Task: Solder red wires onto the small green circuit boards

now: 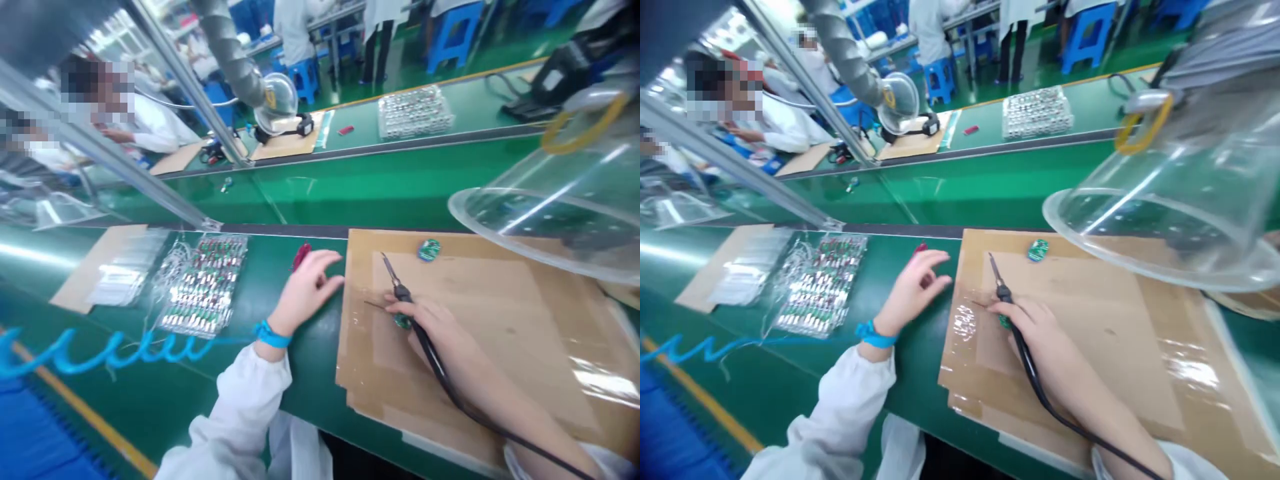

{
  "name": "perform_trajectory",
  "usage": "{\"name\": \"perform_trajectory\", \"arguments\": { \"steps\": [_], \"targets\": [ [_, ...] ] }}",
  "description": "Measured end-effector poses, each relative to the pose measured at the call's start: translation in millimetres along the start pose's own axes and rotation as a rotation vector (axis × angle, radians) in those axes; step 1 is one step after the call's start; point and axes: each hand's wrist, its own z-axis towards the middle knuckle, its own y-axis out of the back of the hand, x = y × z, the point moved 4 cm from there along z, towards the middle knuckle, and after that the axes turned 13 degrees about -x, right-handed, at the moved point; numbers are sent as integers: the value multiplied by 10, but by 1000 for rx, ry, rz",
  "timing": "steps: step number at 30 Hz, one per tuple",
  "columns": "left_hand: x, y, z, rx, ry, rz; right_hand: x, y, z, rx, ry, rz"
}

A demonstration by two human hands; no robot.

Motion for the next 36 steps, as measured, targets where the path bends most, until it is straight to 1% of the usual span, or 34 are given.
{"name": "perform_trajectory", "arguments": {
  "steps": [2, 3, 4, 5, 6, 7, 8, 10, 14, 18, 20, 21, 24, 26, 29, 31, 33, 34, 35, 36],
  "targets": [
    [369, 622, -59, -276, 75, 227, -101, -40, -24, -28, 2, -10],
    [538, 930, -133, -368, 109, 346, -141, -39, -33, -61, 5, -14],
    [691, 1203, -227, -411, 142, 401, -171, -33, -38, -88, 9, -22],
    [820, 1438, -334, -441, 172, 441, -187, -26, -39, -105, 21, -34],
    [924, 1621, -448, -450, 198, 475, -191, -19, -36, -117, 35, -46],
    [1004, 1751, -561, -448, 222, 501, -188, -12, -30, -125, 46, -59],
    [1063, 1828, -668, -436, 246, 521, -179, -7, -22, -130, 56, -69],
    [1133, 1866, -853, -404, 298, 554, -152, 6, 1, -151, 77, -82],
    [1158, 1805, -1096, -375, 400, 595, -112, 10, 57, -167, 127, -120],
    [1127, 1821, -1191, -307, 424, 575, -83, 20, 96, -203, 202, -148],
    [1110, 1839, -1190, -298, 417, 569, -93, 22, 95, -187, 175, -138],
    [1100, 1845, -1183, -312, 413, 572, -103, 22, 90, -173, 150, -129],
    [1044, 1833, -1148, -411, 394, 569, -152, 21, 64, -148, 89, -113],
    [962, 1823, -1130, -530, 369, 546, -191, 13, 52, -145, 79, -107],
    [775, 1832, -1089, -745, 309, 464, -214, 0, 50, -150, 97, -89],
    [641, 1839, -1011, -847, 263, 372, -185, 2, 57, -150, 96, -93],
    [526, 1811, -869, -910, 217, 266, -120, 12, 67, -140, 77, -107],
    [477, 1767, -778, -931, 197, 213, -78, 19, 74, -132, 66, -111],
    [435, 1690, -674, -935, 185, 158, -34, 29, 80, -126, 58, -110],
    [395, 1574, -565, -922, 180, 103, 6, 38, 87, -121, 50, -104]
  ]
}}
